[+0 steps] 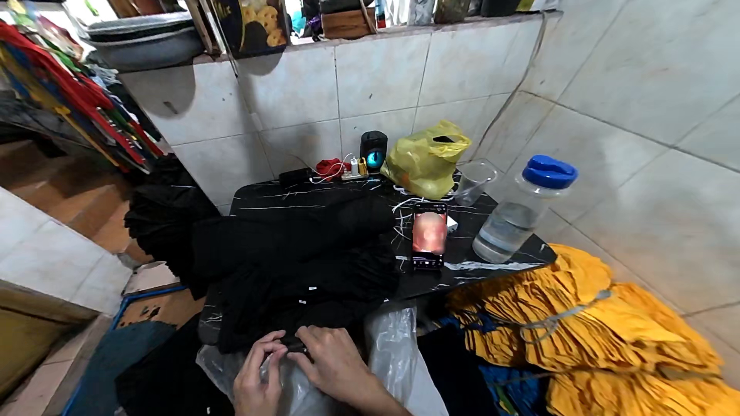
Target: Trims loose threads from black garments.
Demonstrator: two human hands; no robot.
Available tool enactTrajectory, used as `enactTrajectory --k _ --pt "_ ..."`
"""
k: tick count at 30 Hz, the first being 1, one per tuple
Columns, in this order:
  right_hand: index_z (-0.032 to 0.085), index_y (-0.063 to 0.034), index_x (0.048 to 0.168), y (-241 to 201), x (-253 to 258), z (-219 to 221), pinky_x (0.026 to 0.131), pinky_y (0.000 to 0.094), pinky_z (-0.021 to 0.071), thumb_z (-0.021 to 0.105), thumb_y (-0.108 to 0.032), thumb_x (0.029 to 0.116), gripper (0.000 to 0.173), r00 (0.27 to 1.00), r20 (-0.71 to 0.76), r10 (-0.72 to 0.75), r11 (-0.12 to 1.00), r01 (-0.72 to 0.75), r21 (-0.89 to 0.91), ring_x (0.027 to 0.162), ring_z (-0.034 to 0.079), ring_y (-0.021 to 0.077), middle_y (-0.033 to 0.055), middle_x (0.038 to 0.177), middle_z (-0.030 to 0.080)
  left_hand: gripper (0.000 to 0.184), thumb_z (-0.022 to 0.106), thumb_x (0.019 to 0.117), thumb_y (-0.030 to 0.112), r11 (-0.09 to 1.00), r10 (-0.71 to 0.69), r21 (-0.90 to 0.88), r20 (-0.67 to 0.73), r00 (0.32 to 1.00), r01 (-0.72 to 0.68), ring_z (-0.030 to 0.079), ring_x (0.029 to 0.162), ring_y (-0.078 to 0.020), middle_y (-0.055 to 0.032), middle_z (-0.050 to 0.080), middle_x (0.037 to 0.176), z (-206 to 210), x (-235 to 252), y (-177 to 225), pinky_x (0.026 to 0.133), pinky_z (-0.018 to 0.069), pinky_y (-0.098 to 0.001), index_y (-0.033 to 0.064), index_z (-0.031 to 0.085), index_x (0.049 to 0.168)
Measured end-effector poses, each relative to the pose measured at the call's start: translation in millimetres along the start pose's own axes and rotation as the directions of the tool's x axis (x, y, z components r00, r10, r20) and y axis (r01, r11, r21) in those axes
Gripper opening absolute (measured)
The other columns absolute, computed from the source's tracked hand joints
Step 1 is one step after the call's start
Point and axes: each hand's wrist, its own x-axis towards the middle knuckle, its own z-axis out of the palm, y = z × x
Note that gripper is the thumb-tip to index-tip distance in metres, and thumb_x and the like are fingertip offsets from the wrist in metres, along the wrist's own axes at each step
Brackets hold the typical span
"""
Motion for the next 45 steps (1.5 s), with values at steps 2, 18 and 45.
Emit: enactTrajectory --k 2,18,45 --pt "0.068 -0.0073 0.115 -2 2 1 0.068 0.0456 0.0580 0.056 -0.039 0.1036 0.036 1.000 -0.006 0.026 1.000 -0.026 -0.004 0.080 0.071 0.0277 0.0109 0.092 0.071 0.011 0.060 0.0992 0.008 1.000 0.015 0.002 -0.010 1.000 -0.015 0.070 0.110 -0.0157 -0.0113 0.072 0.115 1 0 -1 0.093 0.0603 -0.0287 0.0005 0.068 0.098" --pt "0.073 -0.0033 0.110 34 14 17 0.095 0.0313 0.0531 0.070 -0.031 0.0974 0.030 0.981 0.062 0.184 0.721 -0.178 0.670 0.107 0.062 0.0155 0.0098 0.112 0.065 0.015 0.078 0.0840 0.001 0.980 -0.129 -0.165 -0.085 0.988 0.113 0.074 0.076 -0.0105 -0.0025 0.077 0.090 6 2 20 0.071 0.0647 -0.0272 0.0006 0.070 0.097" --pt "0.066 -0.0134 0.133 42 1 -40 0.076 0.0559 0.0590 0.067 -0.007 0.0890 0.044 0.939 0.179 0.292 0.949 -0.262 -0.174 0.091 0.072 0.0350 0.0111 0.144 0.058 0.021 0.073 0.0898 0.031 0.915 0.012 0.402 -0.108 0.994 0.033 0.069 0.093 -0.0238 -0.0053 0.075 0.093 -16 19 -22 0.088 0.0539 -0.0425 0.0117 0.081 0.095"
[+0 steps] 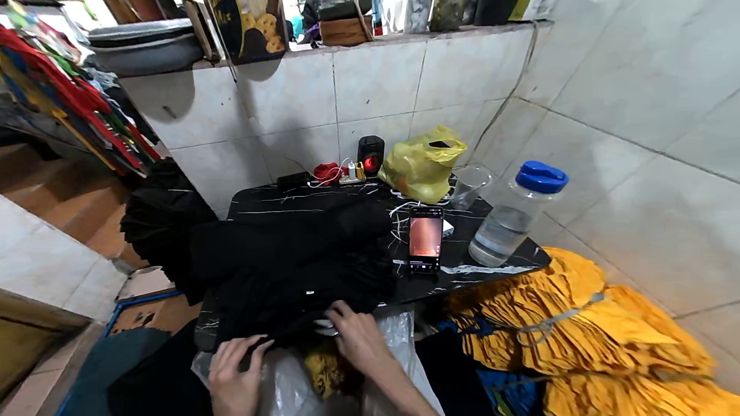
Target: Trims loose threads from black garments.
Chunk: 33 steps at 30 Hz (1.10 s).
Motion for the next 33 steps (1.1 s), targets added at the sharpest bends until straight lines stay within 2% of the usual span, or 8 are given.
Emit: enactTrajectory --k 3,6,8,12,19,23,29,33 --pt "0.071 -0.0069 0.116 28 -3 -37 0.078 0.0557 0.0574 0.068 -0.019 0.0912 0.028 0.994 -0.022 0.103 0.990 -0.105 -0.091 0.091 0.071 0.0354 0.0131 0.133 0.064 0.031 0.068 0.0934 0.035 0.998 0.041 0.041 -0.065 0.997 -0.038 0.066 0.101 -0.0338 -0.0131 0.073 0.102 2 22 0 0.093 0.0506 -0.0513 0.0063 0.079 0.095" --pt "0.071 -0.0103 0.116 45 4 -54 0.075 0.0502 0.0588 0.073 -0.026 0.0884 0.032 0.982 -0.167 0.082 0.995 -0.089 -0.037 0.084 0.070 0.0292 0.0113 0.134 0.061 0.039 0.060 0.0981 0.039 0.998 0.029 0.055 -0.081 0.996 -0.025 0.062 0.110 -0.0383 -0.0168 0.068 0.115 17 53 3 0.098 0.0462 -0.0577 0.0042 0.076 0.099" --pt "0.070 -0.0142 0.117 60 17 -45 0.069 0.0478 0.0603 0.077 -0.017 0.0830 0.035 0.920 -0.387 0.055 0.998 -0.038 0.051 0.079 0.070 0.0252 0.0077 0.127 0.065 0.040 0.059 0.0990 0.041 0.997 -0.035 0.063 -0.051 0.998 0.039 0.059 0.115 -0.0413 -0.0171 0.067 0.121 33 73 -5 0.098 0.0423 -0.0638 0.0041 0.075 0.103" --pt "0.073 -0.0143 0.109 88 40 -27 0.077 0.0451 0.0616 0.081 -0.014 0.0837 0.027 0.768 -0.635 0.082 0.984 0.039 0.174 0.090 0.070 0.0186 0.0022 0.108 0.070 0.033 0.068 0.0963 0.043 0.983 -0.175 0.060 -0.010 0.985 0.175 0.063 0.107 -0.0322 -0.0069 0.070 0.112 52 94 -21 0.095 0.0412 -0.0613 0.0141 0.072 0.110" --pt "0.076 -0.0114 0.103 83 43 -22 0.072 0.0467 0.0607 0.083 -0.020 0.0834 0.023 0.748 -0.646 0.153 0.982 -0.042 0.185 0.085 0.071 0.0219 0.0051 0.106 0.071 0.019 0.073 0.0909 0.033 0.978 0.007 0.210 -0.124 0.992 0.019 0.058 0.103 -0.0379 -0.0108 0.065 0.108 52 87 -5 0.086 0.0394 -0.0608 0.0183 0.075 0.103" --pt "0.073 -0.0106 0.103 75 43 -22 0.067 0.0475 0.0593 0.086 -0.023 0.0807 0.029 0.719 -0.663 0.211 0.974 -0.102 0.200 0.081 0.069 0.0232 0.0064 0.101 0.068 0.021 0.064 0.0886 0.002 0.984 0.148 0.082 0.092 0.985 -0.155 0.067 0.093 -0.0226 -0.0076 0.067 0.102 58 77 28 0.080 0.0594 -0.0402 0.0131 0.077 0.101" --pt "0.077 -0.0103 0.101 76 40 -19 0.070 0.0464 0.0592 0.082 -0.027 0.0840 0.024 0.732 -0.651 0.201 0.975 -0.084 0.207 0.079 0.069 0.0218 0.0055 0.092 0.069 0.018 0.065 0.0993 0.023 0.930 0.332 -0.248 0.250 0.910 -0.271 0.066 0.112 -0.0107 -0.0019 0.068 0.117 101 67 70 0.097 0.0565 -0.0271 0.0185 0.075 0.114" --pt "0.075 -0.0117 0.103 63 30 -28 0.073 0.0505 0.0583 0.077 -0.020 0.0838 0.021 0.764 -0.582 0.278 0.956 -0.162 0.244 0.079 0.073 0.0248 0.0057 0.085 0.075 0.022 0.070 0.0947 0.022 0.894 0.441 -0.187 0.214 0.872 -0.407 0.066 0.102 -0.0183 -0.0052 0.068 0.117 131 75 85 0.089 0.0579 -0.0333 0.0248 0.078 0.115"
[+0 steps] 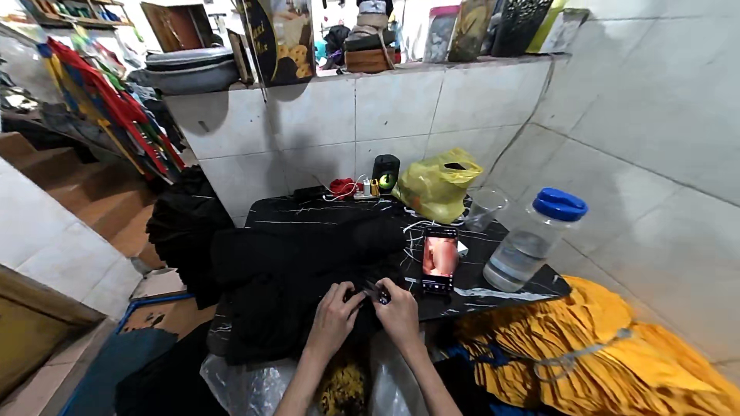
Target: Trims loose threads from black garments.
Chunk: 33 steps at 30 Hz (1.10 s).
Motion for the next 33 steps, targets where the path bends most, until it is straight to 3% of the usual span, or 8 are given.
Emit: enactTrajectory --k 4,7,10,20,25,28,31,33 --pt "0.071 -0.0117 0.100 -5 -13 -3 0.065 0.0464 0.0564 0.075 -0.023 0.0852 0.019 0.998 0.005 0.066 0.998 -0.066 -0.022 0.069 0.069 0.0235 0.0049 0.074 0.069 0.016 0.064 0.0999 0.021 0.998 0.007 -0.058 -0.086 0.996 -0.012 0.070 0.099 -0.0125 -0.0005 0.074 0.105 6 9 -7 0.090 0.0590 -0.0288 0.0125 0.077 0.098" --pt "0.075 -0.0113 0.106 3 -22 -1 0.076 0.0451 0.0588 0.073 -0.034 0.0890 0.028 0.996 0.083 0.009 0.999 -0.011 0.030 0.084 0.071 0.0204 0.0040 0.094 0.074 0.018 0.062 0.1013 0.024 0.970 -0.173 -0.187 -0.083 0.981 0.155 0.072 0.090 -0.0063 0.0033 0.075 0.095 0 11 -11 0.084 0.0605 -0.0265 0.0114 0.075 0.100" --pt "0.075 -0.0153 0.112 8 -28 5 0.076 0.0405 0.0590 0.062 -0.058 0.0951 0.048 0.992 0.116 -0.054 0.998 0.051 0.030 0.085 0.071 0.0146 0.0000 0.100 0.074 0.013 0.065 0.0995 0.024 0.909 -0.298 -0.311 -0.015 0.955 0.278 0.070 0.083 -0.0040 0.0059 0.074 0.091 -5 11 -14 0.079 0.0610 -0.0263 0.0137 0.073 0.100" --pt "0.074 -0.0160 0.113 -16 -28 15 0.079 0.0471 0.0571 0.050 -0.057 0.1023 0.049 0.965 0.260 0.033 0.998 -0.043 0.035 0.085 0.072 0.0226 0.0048 0.088 0.074 0.014 0.070 0.0971 0.027 0.824 -0.327 -0.473 0.052 0.944 0.312 0.069 0.098 -0.0084 0.0028 0.071 0.113 -10 12 -15 0.084 0.0604 -0.0284 0.0143 0.073 0.094" --pt "0.074 -0.0144 0.115 -7 -19 13 0.077 0.0479 0.0577 0.055 -0.057 0.0998 0.049 0.987 0.158 0.039 0.997 -0.049 0.063 0.082 0.071 0.0226 0.0052 0.089 0.074 0.006 0.069 0.0966 0.011 0.639 -0.446 -0.697 0.010 0.895 0.326 0.073 0.084 -0.0198 -0.0061 0.074 0.102 -30 7 -6 0.074 0.0640 -0.0338 0.0060 0.071 0.099" --pt "0.074 -0.0132 0.117 11 -12 12 0.083 0.0433 0.0590 0.069 -0.036 0.0930 0.034 0.988 0.151 -0.019 0.977 -0.014 0.214 0.088 0.071 0.0179 0.0041 0.097 0.075 0.008 0.070 0.0949 0.012 0.626 -0.296 -0.673 0.263 0.918 0.394 0.071 0.071 -0.0144 -0.0034 0.075 0.086 -52 -12 5 0.066 0.0626 -0.0304 0.0042 0.073 0.097" --pt "0.073 -0.0124 0.117 21 -5 15 0.088 0.0411 0.0588 0.070 -0.019 0.0903 0.028 0.981 0.190 -0.031 0.948 -0.031 0.317 0.092 0.071 0.0161 0.0047 0.101 0.075 0.019 0.071 0.0954 0.015 0.754 0.020 -0.455 0.738 0.675 0.475 0.072 0.083 -0.0123 -0.0019 0.076 0.099 -66 -29 6 0.081 0.0605 -0.0345 0.0114 0.077 0.113" --pt "0.073 -0.0124 0.118 22 -3 17 0.089 0.0416 0.0584 0.069 -0.018 0.0918 0.027 0.979 0.203 -0.017 0.948 -0.048 0.314 0.094 0.071 0.0164 0.0049 0.102 0.075 0.027 0.068 0.0962 0.011 0.819 -0.009 -0.354 0.778 0.628 0.451 0.072 0.095 -0.0119 0.0010 0.076 0.111 -63 -37 4 0.091 0.0590 -0.0370 0.0186 0.075 0.122"
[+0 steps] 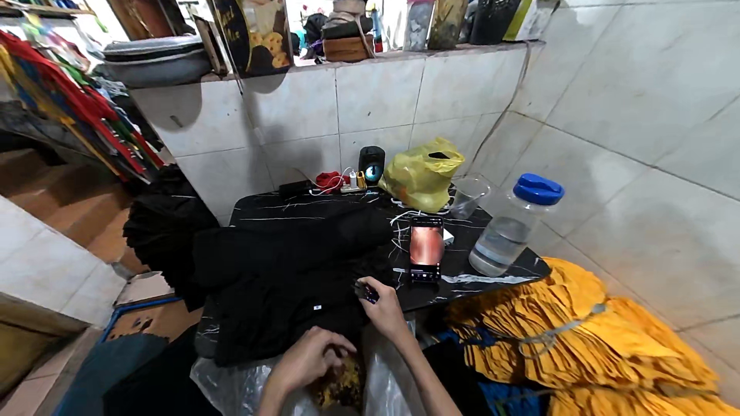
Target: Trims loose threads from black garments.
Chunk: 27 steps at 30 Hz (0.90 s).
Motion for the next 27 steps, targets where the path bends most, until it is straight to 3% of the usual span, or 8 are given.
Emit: enactTrajectory --k 2,4,7,13,18,22,25,27 --pt "0.073 -0.0138 0.121 0 1 1 0.093 0.0431 0.0577 0.068 -0.018 0.0936 0.028 1.000 0.014 0.025 1.000 -0.025 -0.015 0.098 0.071 0.0176 0.0051 0.106 0.075 0.020 0.067 0.0978 0.014 1.000 0.006 -0.011 -0.254 0.967 -0.010 0.073 0.092 -0.0076 0.0039 0.077 0.103 3 0 -8 0.090 0.0607 -0.0323 0.0170 0.076 0.114" --pt "0.072 -0.0148 0.122 -1 2 1 0.094 0.0449 0.0573 0.069 -0.017 0.0934 0.028 0.999 0.021 0.040 0.999 -0.040 -0.030 0.100 0.071 0.0191 0.0053 0.106 0.075 0.012 0.069 0.0971 0.021 0.998 0.018 -0.039 -0.514 0.858 -0.044 0.073 0.085 -0.0038 0.0074 0.077 0.094 1 3 -11 0.083 0.0624 -0.0277 0.0163 0.078 0.104" --pt "0.072 -0.0170 0.121 -1 4 -1 0.091 0.0458 0.0579 0.072 -0.020 0.0938 0.028 0.998 0.031 0.052 0.997 -0.051 -0.050 0.097 0.071 0.0190 0.0046 0.106 0.075 0.016 0.064 0.1011 0.027 0.999 0.047 0.046 -0.706 0.707 -0.021 0.071 0.097 -0.0020 0.0097 0.076 0.101 -6 14 -21 0.092 0.0598 -0.0281 0.0190 0.078 0.104" --pt "0.068 -0.0247 0.129 12 15 -1 0.088 0.0496 0.0581 0.073 -0.022 0.0935 0.036 0.999 0.030 0.043 0.997 -0.041 -0.067 0.097 0.071 0.0198 0.0028 0.108 0.074 0.018 0.059 0.1033 0.018 0.997 0.067 0.077 -0.714 0.697 -0.017 0.068 0.109 -0.0037 0.0088 0.073 0.115 -21 38 -42 0.100 0.0567 -0.0303 0.0199 0.075 0.112" --pt "0.064 -0.0303 0.135 12 20 -3 0.087 0.0529 0.0565 0.068 -0.017 0.0935 0.043 0.994 0.072 0.082 0.991 -0.074 -0.115 0.096 0.070 0.0229 0.0044 0.107 0.073 0.032 0.058 0.1008 0.049 0.928 0.083 0.328 -0.641 0.763 0.174 0.064 0.108 -0.0101 0.0089 0.072 0.112 -1 54 -22 0.099 0.0502 -0.0371 0.0250 0.077 0.111" --pt "0.062 -0.0310 0.138 14 18 -3 0.086 0.0535 0.0560 0.065 -0.017 0.0946 0.046 0.992 0.090 0.087 0.991 -0.077 -0.113 0.096 0.071 0.0241 0.0054 0.106 0.074 0.055 0.059 0.0909 0.067 0.874 0.040 0.354 -0.735 0.677 0.332 0.061 0.111 -0.0232 -0.0024 0.068 0.116 35 76 -5 0.095 0.0515 -0.0438 0.0218 0.079 0.114" --pt "0.061 -0.0335 0.139 16 18 -3 0.086 0.0532 0.0557 0.065 -0.019 0.0944 0.047 0.988 0.103 0.118 0.988 -0.107 -0.108 0.095 0.070 0.0239 0.0055 0.105 0.074 0.035 0.066 0.0899 0.054 0.894 0.093 0.327 -0.804 0.587 0.307 0.060 0.110 -0.0212 0.0011 0.068 0.113 53 90 -8 0.092 0.0490 -0.0436 0.0245 0.082 0.101" --pt "0.061 -0.0340 0.139 16 18 -3 0.086 0.0528 0.0554 0.065 -0.019 0.0939 0.048 0.985 0.107 0.137 0.987 -0.127 -0.098 0.095 0.070 0.0232 0.0053 0.104 0.073 0.019 0.069 0.0935 0.038 0.940 0.103 0.268 -0.815 0.571 0.212 0.064 0.110 -0.0149 0.0071 0.073 0.108 59 92 -10 0.098 0.0493 -0.0413 0.0228 0.080 0.093"
